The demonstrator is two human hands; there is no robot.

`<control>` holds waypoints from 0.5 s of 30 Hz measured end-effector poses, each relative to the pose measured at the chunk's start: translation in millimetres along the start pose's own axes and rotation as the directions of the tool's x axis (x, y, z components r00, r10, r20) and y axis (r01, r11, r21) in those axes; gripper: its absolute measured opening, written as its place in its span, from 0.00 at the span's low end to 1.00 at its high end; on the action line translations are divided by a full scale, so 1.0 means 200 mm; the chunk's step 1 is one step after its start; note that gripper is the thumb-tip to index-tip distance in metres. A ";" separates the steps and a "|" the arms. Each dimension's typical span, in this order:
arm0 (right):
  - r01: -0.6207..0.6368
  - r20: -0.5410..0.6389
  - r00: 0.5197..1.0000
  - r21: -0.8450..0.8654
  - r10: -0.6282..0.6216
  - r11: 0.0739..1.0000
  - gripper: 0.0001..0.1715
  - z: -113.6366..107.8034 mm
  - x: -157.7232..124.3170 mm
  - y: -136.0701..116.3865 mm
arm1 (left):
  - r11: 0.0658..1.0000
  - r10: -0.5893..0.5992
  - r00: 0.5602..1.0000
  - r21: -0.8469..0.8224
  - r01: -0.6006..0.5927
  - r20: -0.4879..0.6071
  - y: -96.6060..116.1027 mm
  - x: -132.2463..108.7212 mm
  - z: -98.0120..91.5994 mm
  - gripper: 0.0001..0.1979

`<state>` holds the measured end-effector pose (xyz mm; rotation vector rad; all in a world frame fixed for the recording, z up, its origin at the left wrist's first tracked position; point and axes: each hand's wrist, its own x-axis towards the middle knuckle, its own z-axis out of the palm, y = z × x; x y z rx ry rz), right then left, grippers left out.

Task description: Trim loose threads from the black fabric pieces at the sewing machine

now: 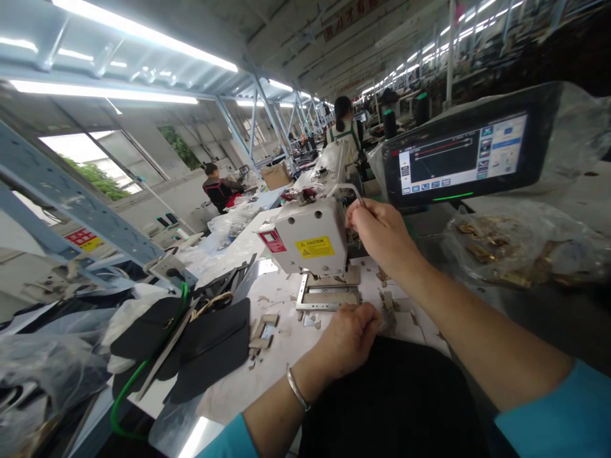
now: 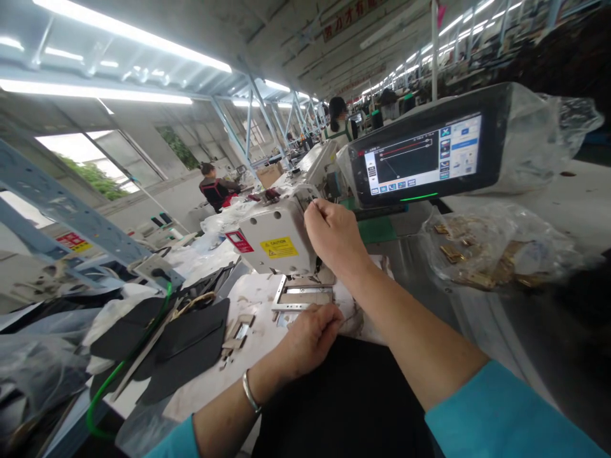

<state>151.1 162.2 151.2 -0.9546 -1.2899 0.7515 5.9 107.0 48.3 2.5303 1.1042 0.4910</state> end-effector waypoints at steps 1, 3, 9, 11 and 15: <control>0.113 0.038 0.993 -0.078 -0.110 0.991 0.10 0.00 -0.03 0.01 | 1.000 0.007 1.000 0.023 -0.007 -0.009 -0.02 0.01 0.00 0.05; 0.334 0.216 0.932 -0.198 -0.291 0.922 0.11 -0.02 -0.09 0.01 | 0.998 0.029 0.999 0.058 -0.027 -0.035 -0.04 0.05 0.01 0.05; 0.254 0.234 0.956 -0.349 -0.179 0.902 0.15 -0.30 -0.22 0.06 | 0.990 0.082 0.997 0.117 -0.081 -0.003 -0.04 0.08 -0.01 0.05; 0.047 0.007 0.999 -0.466 -0.049 0.884 0.18 -0.42 -0.25 0.13 | 0.973 0.103 0.993 0.204 -0.111 0.050 0.00 0.02 -0.02 0.06; 0.032 0.199 0.970 -0.678 0.140 0.735 0.18 -0.50 -0.42 0.26 | 0.938 0.089 0.996 0.333 -0.093 0.027 0.04 -0.08 -0.02 0.08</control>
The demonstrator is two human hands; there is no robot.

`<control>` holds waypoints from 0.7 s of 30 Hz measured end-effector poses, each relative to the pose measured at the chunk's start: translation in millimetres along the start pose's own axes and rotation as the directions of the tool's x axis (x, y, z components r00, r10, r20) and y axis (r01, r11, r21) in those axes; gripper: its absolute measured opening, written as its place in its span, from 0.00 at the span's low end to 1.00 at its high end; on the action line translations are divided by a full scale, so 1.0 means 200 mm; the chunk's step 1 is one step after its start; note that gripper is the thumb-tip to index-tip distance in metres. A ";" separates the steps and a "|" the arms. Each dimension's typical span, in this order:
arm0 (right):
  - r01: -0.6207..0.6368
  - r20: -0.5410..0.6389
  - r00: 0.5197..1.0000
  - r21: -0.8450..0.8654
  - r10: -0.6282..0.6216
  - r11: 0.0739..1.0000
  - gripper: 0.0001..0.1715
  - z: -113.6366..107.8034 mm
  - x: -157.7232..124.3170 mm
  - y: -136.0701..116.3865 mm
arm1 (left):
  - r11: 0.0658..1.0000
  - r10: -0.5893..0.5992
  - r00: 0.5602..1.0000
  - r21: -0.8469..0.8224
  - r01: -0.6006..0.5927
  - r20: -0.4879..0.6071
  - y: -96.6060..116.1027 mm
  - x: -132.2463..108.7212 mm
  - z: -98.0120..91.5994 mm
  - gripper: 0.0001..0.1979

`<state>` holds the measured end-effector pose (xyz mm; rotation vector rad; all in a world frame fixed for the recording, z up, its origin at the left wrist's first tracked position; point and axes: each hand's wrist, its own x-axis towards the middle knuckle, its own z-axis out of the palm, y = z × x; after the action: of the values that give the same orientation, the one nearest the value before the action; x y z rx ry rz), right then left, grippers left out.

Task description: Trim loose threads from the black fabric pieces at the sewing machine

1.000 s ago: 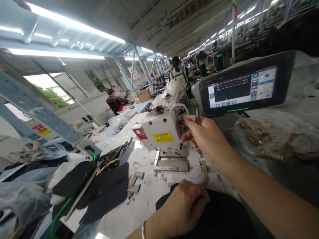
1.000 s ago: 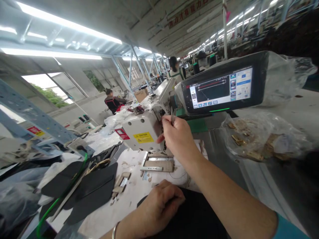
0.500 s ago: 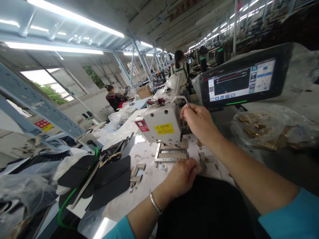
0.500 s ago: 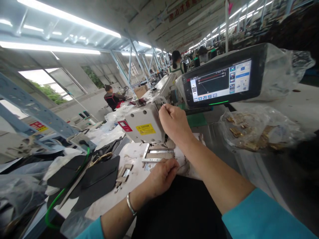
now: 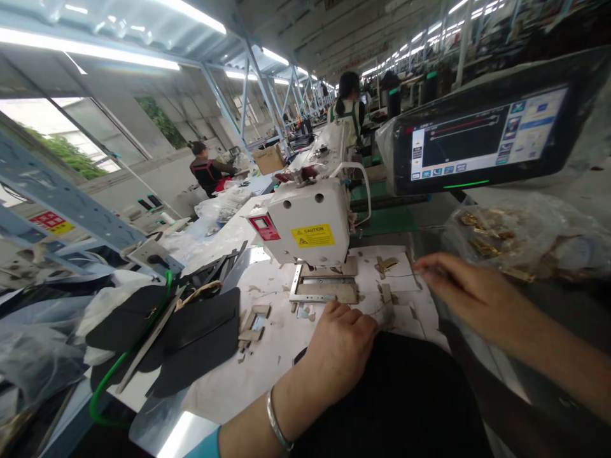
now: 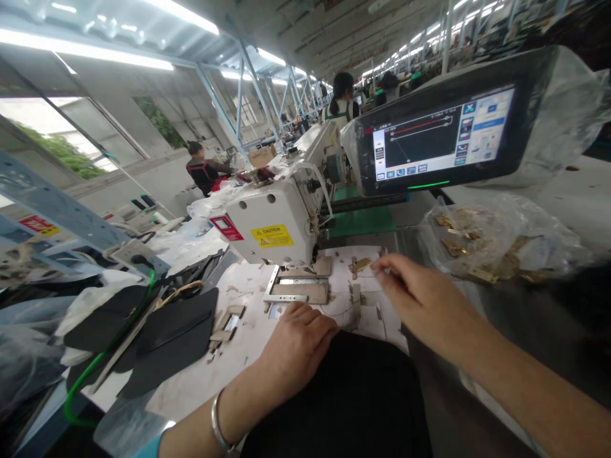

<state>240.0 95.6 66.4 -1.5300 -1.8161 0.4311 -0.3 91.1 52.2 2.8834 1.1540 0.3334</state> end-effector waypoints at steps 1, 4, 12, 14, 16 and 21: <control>0.047 0.081 0.996 -0.047 -0.043 0.998 0.18 0.04 -0.04 0.01 | 1.000 -0.009 1.000 0.028 0.009 -0.015 0.00 -0.01 0.00 0.08; 0.217 0.185 0.965 -0.165 -0.186 0.962 0.15 0.14 -0.15 0.00 | 0.995 -0.011 0.999 0.097 0.016 -0.048 -0.02 0.00 -0.02 0.09; 0.446 0.238 0.895 -0.417 -0.378 0.792 0.03 0.22 -0.14 -0.08 | 0.985 0.053 0.993 0.166 -0.036 -0.104 -0.01 0.02 -0.06 0.09; 0.452 0.239 0.892 -0.415 -0.384 0.790 0.05 0.23 -0.12 -0.13 | 0.980 0.081 0.985 0.194 -0.051 -0.150 0.01 0.03 -0.04 0.09; 0.438 0.258 0.897 -0.395 -0.360 0.808 0.08 0.24 -0.11 -0.16 | 0.975 0.103 0.979 0.211 -0.065 -0.176 0.03 0.05 -0.03 0.10; 0.266 0.228 0.951 -0.247 -0.212 0.932 0.11 0.24 -0.12 -0.07 | 0.983 0.168 0.981 0.088 -0.159 -0.095 0.10 -0.08 -0.11 0.10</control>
<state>196.8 78.2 35.2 -1.4577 -2.2673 0.2239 -2.4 64.0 73.2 3.0728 0.9650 0.4537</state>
